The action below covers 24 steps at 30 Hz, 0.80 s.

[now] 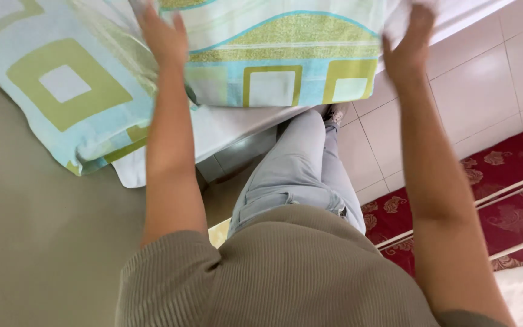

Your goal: The person folds a light green and blue patterned sheet on a white bed. They then insert a blue pillow with white patterns into a matching pillowcase and place the pillow on the bed.

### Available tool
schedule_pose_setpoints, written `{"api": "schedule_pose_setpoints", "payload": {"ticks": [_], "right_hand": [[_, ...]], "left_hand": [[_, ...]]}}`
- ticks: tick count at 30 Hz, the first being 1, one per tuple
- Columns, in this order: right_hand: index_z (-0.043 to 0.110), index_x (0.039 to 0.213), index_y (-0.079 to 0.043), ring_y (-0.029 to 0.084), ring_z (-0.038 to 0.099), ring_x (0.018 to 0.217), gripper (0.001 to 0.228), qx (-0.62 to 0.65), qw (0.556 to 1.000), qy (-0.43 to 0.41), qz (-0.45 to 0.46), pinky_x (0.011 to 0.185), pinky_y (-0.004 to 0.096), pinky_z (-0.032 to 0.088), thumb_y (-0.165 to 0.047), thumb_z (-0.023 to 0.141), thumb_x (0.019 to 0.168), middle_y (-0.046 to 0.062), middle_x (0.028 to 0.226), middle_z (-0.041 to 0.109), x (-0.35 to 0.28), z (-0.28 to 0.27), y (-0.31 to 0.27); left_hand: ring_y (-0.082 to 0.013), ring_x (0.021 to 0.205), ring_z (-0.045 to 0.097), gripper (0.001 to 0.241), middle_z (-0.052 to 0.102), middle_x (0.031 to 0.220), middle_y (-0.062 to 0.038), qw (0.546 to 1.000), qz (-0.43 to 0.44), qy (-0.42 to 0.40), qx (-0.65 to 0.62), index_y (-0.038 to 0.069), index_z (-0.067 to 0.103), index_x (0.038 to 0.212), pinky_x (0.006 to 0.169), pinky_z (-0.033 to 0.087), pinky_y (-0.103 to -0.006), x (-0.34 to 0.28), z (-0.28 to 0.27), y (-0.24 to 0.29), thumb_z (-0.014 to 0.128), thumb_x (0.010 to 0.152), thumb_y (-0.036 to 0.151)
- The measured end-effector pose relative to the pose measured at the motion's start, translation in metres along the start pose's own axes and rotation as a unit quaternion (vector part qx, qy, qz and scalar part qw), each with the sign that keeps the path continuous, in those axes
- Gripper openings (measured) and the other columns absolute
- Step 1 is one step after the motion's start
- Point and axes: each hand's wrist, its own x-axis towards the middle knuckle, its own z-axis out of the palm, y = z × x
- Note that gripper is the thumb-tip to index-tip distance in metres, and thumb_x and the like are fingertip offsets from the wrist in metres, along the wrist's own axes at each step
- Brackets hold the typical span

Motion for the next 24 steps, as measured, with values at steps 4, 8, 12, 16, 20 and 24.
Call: {"api": "schedule_pose_setpoints", "payload": {"ticks": [4, 8, 12, 16, 20, 24], "right_hand": [[0.051, 0.149, -0.005, 0.046, 0.042, 0.137, 0.065, 0.053, 0.975, -0.200, 0.086, 0.116, 0.051, 0.038, -0.016, 0.082, 0.092, 0.029, 0.146, 0.042, -0.109, 0.018, -0.036], [0.061, 0.137, -0.005, 0.041, 0.052, 0.125, 0.052, 0.092, 0.936, -0.305, 0.147, 0.106, 0.046, 0.045, -0.021, 0.078, 0.090, 0.025, 0.136, 0.051, -0.180, 0.004, -0.055], [0.064, 0.134, -0.008, 0.034, 0.063, 0.111, 0.046, 0.087, 0.911, -0.350, 0.198, 0.097, 0.043, 0.051, -0.023, 0.075, 0.091, 0.021, 0.130, 0.058, -0.202, -0.009, -0.076], [0.065, 0.131, -0.008, 0.027, 0.067, 0.109, 0.041, 0.172, 0.897, -0.335, 0.231, 0.093, 0.039, 0.054, -0.023, 0.073, 0.094, 0.016, 0.130, 0.064, -0.212, -0.009, -0.090], [0.065, 0.129, -0.007, 0.021, 0.068, 0.109, 0.037, 0.271, 0.880, -0.298, 0.251, 0.094, 0.036, 0.055, -0.021, 0.070, 0.095, 0.010, 0.126, 0.069, -0.195, -0.008, -0.113], [0.065, 0.131, -0.009, 0.019, 0.066, 0.110, 0.037, 0.273, 0.871, -0.307, 0.270, 0.094, 0.035, 0.053, -0.021, 0.068, 0.097, 0.009, 0.121, 0.069, -0.170, -0.020, -0.140]], "left_hand": [[-0.0453, 0.133, 0.041, 0.068, 0.046, 0.143, -0.029, 0.962, -0.213, -0.173, -0.006, -0.002, 0.042, 0.144, 0.112, 0.032, -0.0497, -0.130, -0.001, -0.037, 0.075, 0.092, 0.027], [-0.0420, 0.139, 0.049, 0.040, 0.051, 0.149, -0.023, 0.964, -0.182, -0.195, -0.020, 0.004, 0.055, 0.145, 0.122, 0.039, -0.0456, -0.167, 0.002, -0.077, 0.062, 0.110, 0.021], [-0.0430, 0.135, 0.051, 0.055, 0.054, 0.147, -0.023, 0.981, -0.097, -0.169, -0.004, 0.003, 0.058, 0.141, 0.117, 0.040, -0.0440, -0.155, -0.001, -0.065, 0.055, 0.087, -0.002], [-0.0430, 0.124, 0.054, 0.052, 0.060, 0.133, -0.024, 0.974, -0.097, -0.204, -0.031, 0.001, 0.056, 0.136, 0.107, 0.040, -0.0490, -0.136, -0.015, -0.039, 0.069, 0.087, 0.010], [-0.0409, 0.122, 0.059, 0.044, 0.066, 0.127, -0.021, 0.936, -0.156, -0.314, -0.026, 0.004, 0.060, 0.124, 0.107, 0.046, -0.0491, -0.140, -0.012, -0.061, 0.074, 0.089, 0.025], [-0.0453, 0.115, 0.059, 0.040, 0.064, 0.126, -0.025, 0.965, 0.014, -0.258, 0.048, 0.011, 0.068, 0.118, 0.099, 0.048, -0.0508, -0.132, -0.035, -0.040, 0.079, 0.080, 0.016]]}}
